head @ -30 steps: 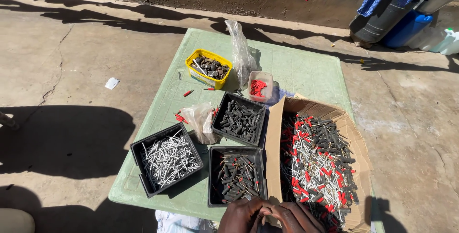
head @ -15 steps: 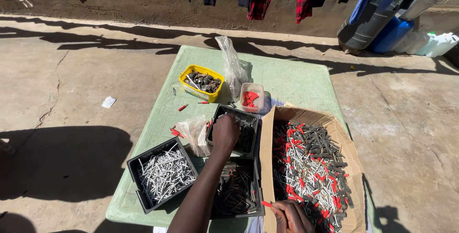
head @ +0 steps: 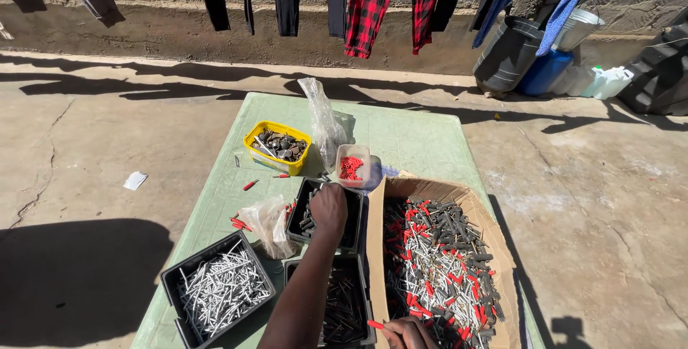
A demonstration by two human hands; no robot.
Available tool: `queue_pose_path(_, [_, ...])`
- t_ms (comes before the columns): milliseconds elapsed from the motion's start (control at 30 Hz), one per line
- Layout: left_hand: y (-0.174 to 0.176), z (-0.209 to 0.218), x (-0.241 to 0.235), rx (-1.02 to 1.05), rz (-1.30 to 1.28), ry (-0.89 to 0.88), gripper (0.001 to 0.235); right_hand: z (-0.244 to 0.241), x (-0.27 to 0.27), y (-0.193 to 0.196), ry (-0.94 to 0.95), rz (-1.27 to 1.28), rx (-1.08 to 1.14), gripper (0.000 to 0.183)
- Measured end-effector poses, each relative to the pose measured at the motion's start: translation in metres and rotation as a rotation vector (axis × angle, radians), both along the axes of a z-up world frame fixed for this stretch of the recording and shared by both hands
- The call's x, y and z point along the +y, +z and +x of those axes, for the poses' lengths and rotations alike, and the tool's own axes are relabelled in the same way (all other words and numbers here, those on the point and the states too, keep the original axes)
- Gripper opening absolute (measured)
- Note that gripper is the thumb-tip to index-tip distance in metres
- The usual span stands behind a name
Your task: Assembling red plastic caps onto metal screws and sorting them into various containers on a table.
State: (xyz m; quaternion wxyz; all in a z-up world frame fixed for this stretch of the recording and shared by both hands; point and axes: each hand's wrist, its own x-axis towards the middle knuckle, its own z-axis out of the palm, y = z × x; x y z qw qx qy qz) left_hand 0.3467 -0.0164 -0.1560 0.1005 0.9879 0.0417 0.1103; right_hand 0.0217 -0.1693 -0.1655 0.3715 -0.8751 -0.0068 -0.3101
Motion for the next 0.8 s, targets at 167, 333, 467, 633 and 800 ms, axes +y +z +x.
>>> queue_pose_path(167, [0.0,-0.003,-0.006,-0.038,0.02,0.042,0.018,-0.006,0.011,0.026,-0.006,0.006,0.052,0.026])
queue_pose_path(333, [0.004,-0.001,-0.016,0.008,-0.036,0.139,0.008,-0.003,0.002,0.017,0.048,-0.024,0.007,0.016])
queue_pose_path(467, [0.012,-0.01,-0.015,-0.031,-0.145,0.141,0.009,-0.003,0.0,0.017,0.001,0.037,0.066,0.013])
queue_pose_path(633, [0.08,-0.076,0.006,0.01,-0.54,0.036,0.022,-0.012,0.014,0.07,-0.06,0.141,0.106,0.011])
queue_pose_path(800, [0.134,-0.212,0.022,0.032,-1.749,-0.214,0.01,-0.01,0.019,0.113,0.013,0.326,0.085,0.017])
